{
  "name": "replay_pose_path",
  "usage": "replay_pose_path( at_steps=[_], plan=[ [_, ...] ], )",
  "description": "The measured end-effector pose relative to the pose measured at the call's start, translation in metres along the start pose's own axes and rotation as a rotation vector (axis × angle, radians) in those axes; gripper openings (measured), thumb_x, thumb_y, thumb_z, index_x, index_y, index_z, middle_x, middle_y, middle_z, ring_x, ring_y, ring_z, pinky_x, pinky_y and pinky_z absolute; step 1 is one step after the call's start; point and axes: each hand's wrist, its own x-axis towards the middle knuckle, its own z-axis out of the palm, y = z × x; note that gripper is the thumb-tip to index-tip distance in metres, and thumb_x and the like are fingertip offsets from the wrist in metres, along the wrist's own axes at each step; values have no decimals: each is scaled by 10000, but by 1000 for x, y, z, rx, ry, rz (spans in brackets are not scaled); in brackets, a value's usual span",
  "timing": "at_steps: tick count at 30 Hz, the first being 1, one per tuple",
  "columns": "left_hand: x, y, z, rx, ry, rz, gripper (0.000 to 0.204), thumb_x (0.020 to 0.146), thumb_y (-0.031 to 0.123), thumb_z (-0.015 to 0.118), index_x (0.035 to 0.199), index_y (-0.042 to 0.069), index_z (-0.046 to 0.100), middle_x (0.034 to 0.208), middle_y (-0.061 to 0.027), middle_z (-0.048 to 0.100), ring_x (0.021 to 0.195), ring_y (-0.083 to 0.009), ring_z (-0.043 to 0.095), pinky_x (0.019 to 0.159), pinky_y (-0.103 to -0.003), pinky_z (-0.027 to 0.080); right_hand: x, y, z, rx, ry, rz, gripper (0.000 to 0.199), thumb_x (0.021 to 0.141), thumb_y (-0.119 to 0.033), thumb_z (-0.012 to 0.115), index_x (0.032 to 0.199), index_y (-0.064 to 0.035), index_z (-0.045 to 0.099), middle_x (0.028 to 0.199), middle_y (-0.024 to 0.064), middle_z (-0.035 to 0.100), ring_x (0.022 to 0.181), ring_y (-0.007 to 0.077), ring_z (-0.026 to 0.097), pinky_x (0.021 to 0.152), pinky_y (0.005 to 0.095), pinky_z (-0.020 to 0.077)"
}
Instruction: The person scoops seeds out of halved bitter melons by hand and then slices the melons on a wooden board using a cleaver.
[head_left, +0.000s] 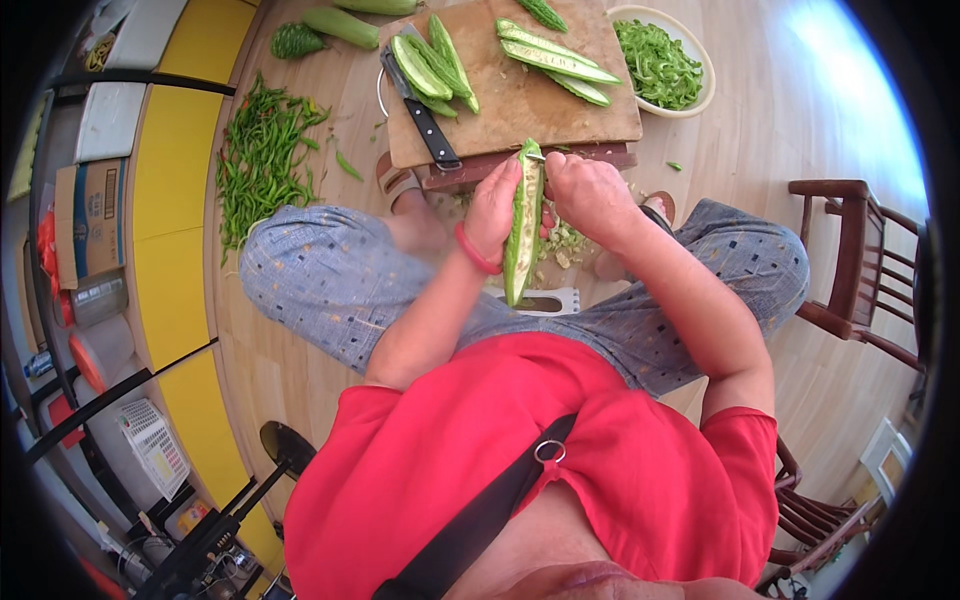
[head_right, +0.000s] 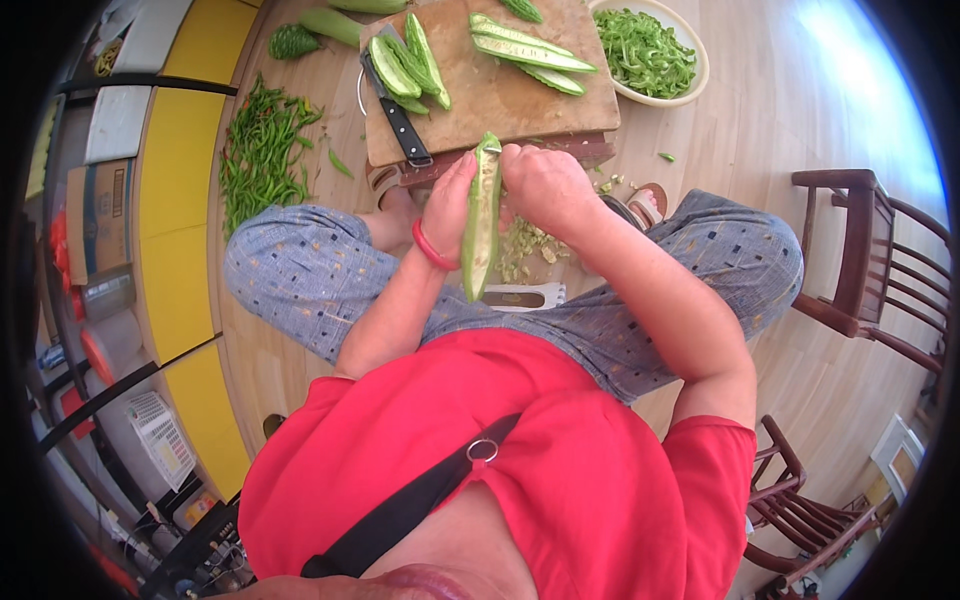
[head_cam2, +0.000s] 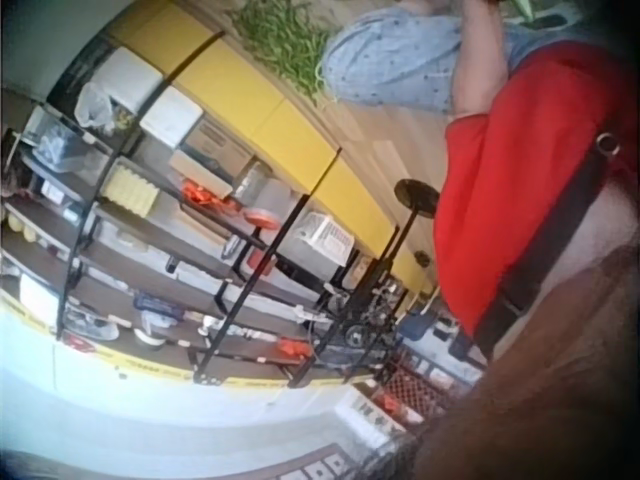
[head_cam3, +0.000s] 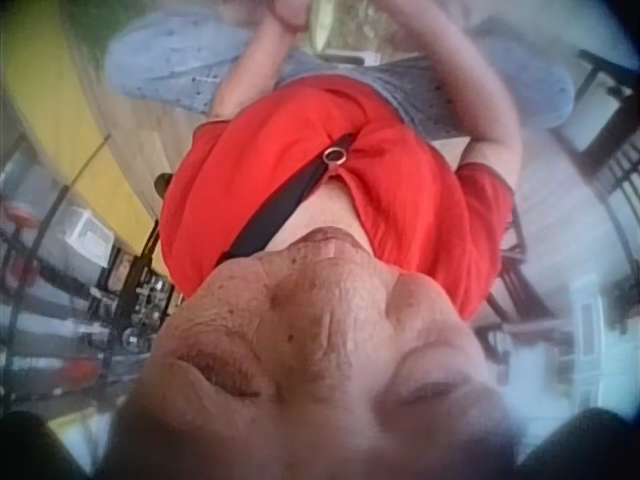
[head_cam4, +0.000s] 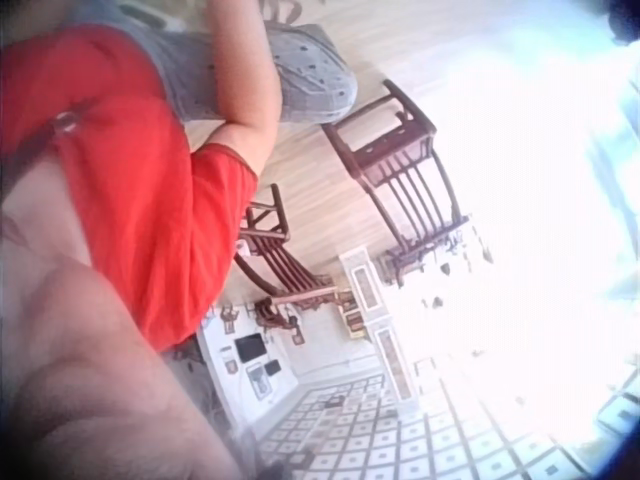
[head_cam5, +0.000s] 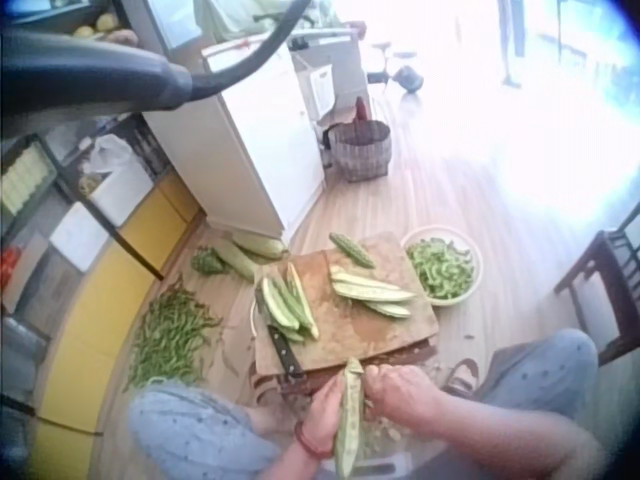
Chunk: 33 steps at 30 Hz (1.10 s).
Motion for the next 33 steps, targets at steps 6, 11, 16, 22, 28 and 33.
replay_pose_path(
  at_steps=[6, 11, 16, 22, 28, 33],
  plan=[
    [9, 0, -4, 112, 54, 23, 326, 968, 286, 304, 1016, 49, 522, 751, -57, 570, 551, -138, 546, 477, -266, 457, -5, 3, 9, 34, -2, -32, 271, 703, -208, 654, 781, 5, 507, 673, 190, 601, 629, 335, 619, 578, 405, 498],
    [11, -1, -8, 146, 37, -19, 329, 963, 300, 318, 983, 50, 531, 737, -52, 565, 546, -138, 542, 481, -265, 464, -11, 4, 10, 33, 7, -48, 225, 748, -198, 601, 774, 3, 504, 670, 184, 600, 619, 321, 621, 557, 408, 496],
    [28, -2, -24, 146, 193, -66, 390, 957, 343, 315, 973, 22, 535, 739, -74, 580, 551, -154, 561, 497, -277, 485, -26, -7, 27, 12, 10, -198, 112, 776, -118, 502, 783, -7, 495, 667, 163, 593, 599, 298, 622, 525, 398, 495],
    [34, 7, -25, 117, 37, -89, 458, 957, 382, 300, 1001, -20, 514, 793, -128, 599, 603, -199, 601, 510, -296, 499, -6, 17, 8, 52, 119, 52, 59, 777, -68, 456, 803, -18, 472, 718, 181, 594, 655, 348, 601, 578, 436, 476],
    [25, 4, -10, 166, -21, -109, 396, 953, 375, 345, 1032, 27, 517, 801, -101, 601, 599, -185, 599, 502, -283, 492, 2, 15, 3, 34, 4, 58, 153, 772, -164, 539, 771, -11, 530, 703, 193, 612, 656, 334, 620, 588, 414, 486],
    [23, 0, -13, 291, -2, -89, 376, 940, 376, 386, 998, 37, 537, 755, -71, 593, 568, -151, 584, 461, -268, 484, -9, 9, 16, -15, 23, -161, 206, 766, -195, 589, 768, -13, 492, 669, 156, 595, 630, 296, 618, 563, 386, 484]
  ],
)
